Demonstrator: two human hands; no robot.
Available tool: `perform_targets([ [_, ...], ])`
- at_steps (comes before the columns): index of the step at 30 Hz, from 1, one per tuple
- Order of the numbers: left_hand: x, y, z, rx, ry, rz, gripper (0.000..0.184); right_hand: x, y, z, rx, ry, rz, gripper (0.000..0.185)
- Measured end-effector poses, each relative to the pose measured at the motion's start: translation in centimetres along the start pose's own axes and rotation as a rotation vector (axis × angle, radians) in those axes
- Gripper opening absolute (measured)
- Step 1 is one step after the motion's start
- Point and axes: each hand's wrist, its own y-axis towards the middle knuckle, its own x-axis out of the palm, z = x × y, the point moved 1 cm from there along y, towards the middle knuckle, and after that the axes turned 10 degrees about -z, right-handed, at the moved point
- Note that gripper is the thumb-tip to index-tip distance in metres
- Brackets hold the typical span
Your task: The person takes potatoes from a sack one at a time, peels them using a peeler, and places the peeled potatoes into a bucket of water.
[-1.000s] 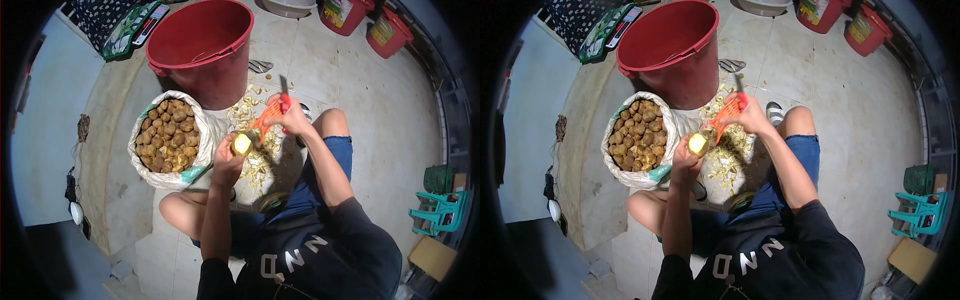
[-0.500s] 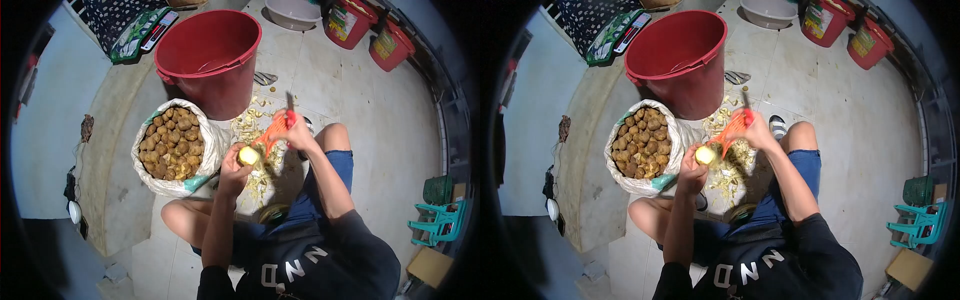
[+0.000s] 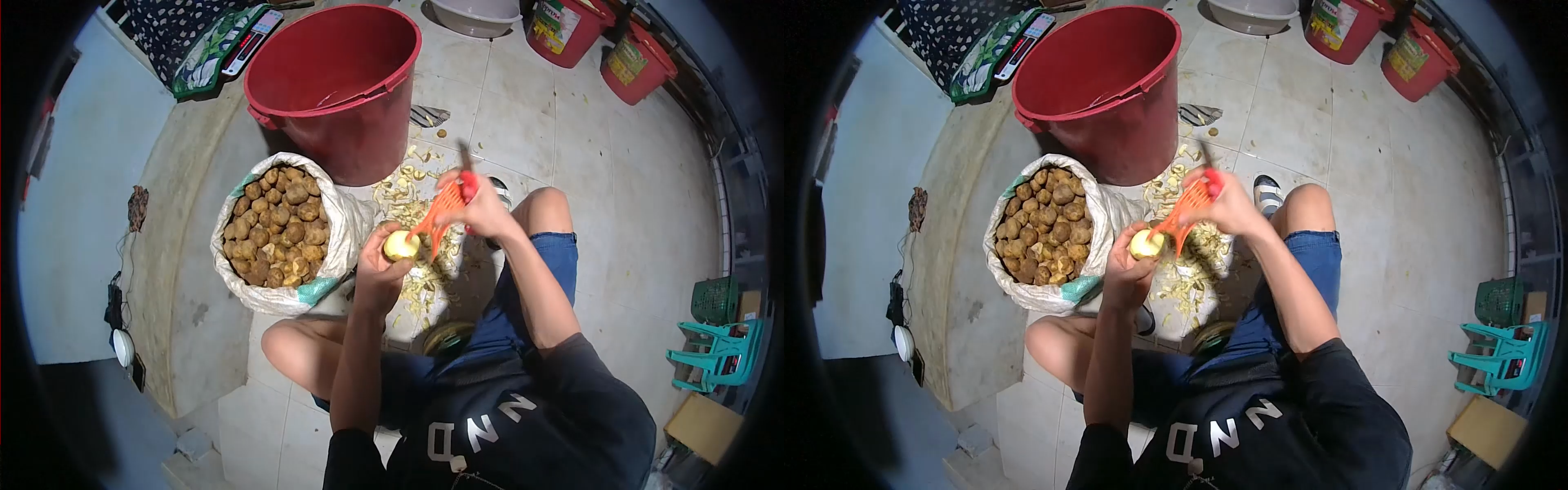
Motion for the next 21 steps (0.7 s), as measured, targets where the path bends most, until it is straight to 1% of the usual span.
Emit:
perform_targets([
  [1,0.0,-0.1,-0.2,0.004,0.049,-0.008,0.058,1.0,-0.1,-0.8,-0.040,-0.120,-0.050,0.047],
  [2,-0.1,-0.1,-0.4,0.006,0.097,-0.017,0.056,0.3,0.2,0.2,-0.037,-0.122,-0.045,0.047],
  [4,-0.6,-0.4,-0.3,-0.019,0.113,-0.040,0.057,-1.5,1.2,2.4,-0.003,-0.137,0.170,0.048],
  [5,-0.6,-0.6,0.1,-0.037,0.018,-0.032,0.057,-2.1,1.1,2.7,0.044,0.064,0.163,0.049],
  [6,-0.2,-0.5,0.3,-0.041,-0.007,-0.013,0.057,-1.5,0.8,1.6,0.039,0.065,0.165,0.049],
  [8,-0.1,-0.4,0.3,-0.046,-0.033,0.007,0.057,0.8,-0.2,-0.9,-0.019,0.043,-0.034,0.047],
  [9,-0.4,-0.3,-0.2,-0.013,0.012,-0.018,0.057,1.0,0.0,-0.7,-0.069,-0.172,-0.031,0.048],
  [10,-0.4,-0.2,-0.4,0.018,0.057,-0.045,0.056,0.4,0.2,0.4,-0.064,-0.172,-0.027,0.048],
  [11,-0.7,-0.4,0.1,-0.069,0.043,0.009,0.055,-0.9,0.8,2.0,-0.004,-0.027,0.059,0.049],
  [12,-0.5,-0.5,0.1,-0.066,0.045,0.007,0.055,-1.4,1.2,1.8,0.050,0.116,0.142,0.050],
  [14,-0.1,-0.4,0.2,-0.016,-0.046,-0.025,0.052,-1.4,0.7,1.5,0.083,0.125,0.144,0.049],
  [15,-0.2,-0.4,0.1,-0.017,-0.048,-0.021,0.052,0.0,0.2,0.0,0.025,0.014,0.046,0.050],
  [16,-0.3,-0.3,-0.1,0.009,0.069,-0.036,0.053,0.8,-0.2,-0.7,-0.032,-0.097,-0.051,0.050],
  [17,-0.3,-0.3,-0.3,0.035,0.185,-0.054,0.053,0.2,0.2,0.2,-0.064,-0.196,-0.022,0.050],
  [18,-0.4,-0.4,-0.4,0.031,0.183,-0.055,0.053,-0.6,0.3,1.2,-0.060,-0.196,-0.019,0.050],
  [20,-0.7,-0.5,0.1,-0.035,-0.085,-0.065,0.063,-2.4,0.9,2.4,0.081,0.110,0.177,0.049],
  [21,-0.3,-0.5,0.2,-0.016,-0.085,-0.019,0.064,-2.0,0.6,1.8,0.022,0.119,0.125,0.050],
])
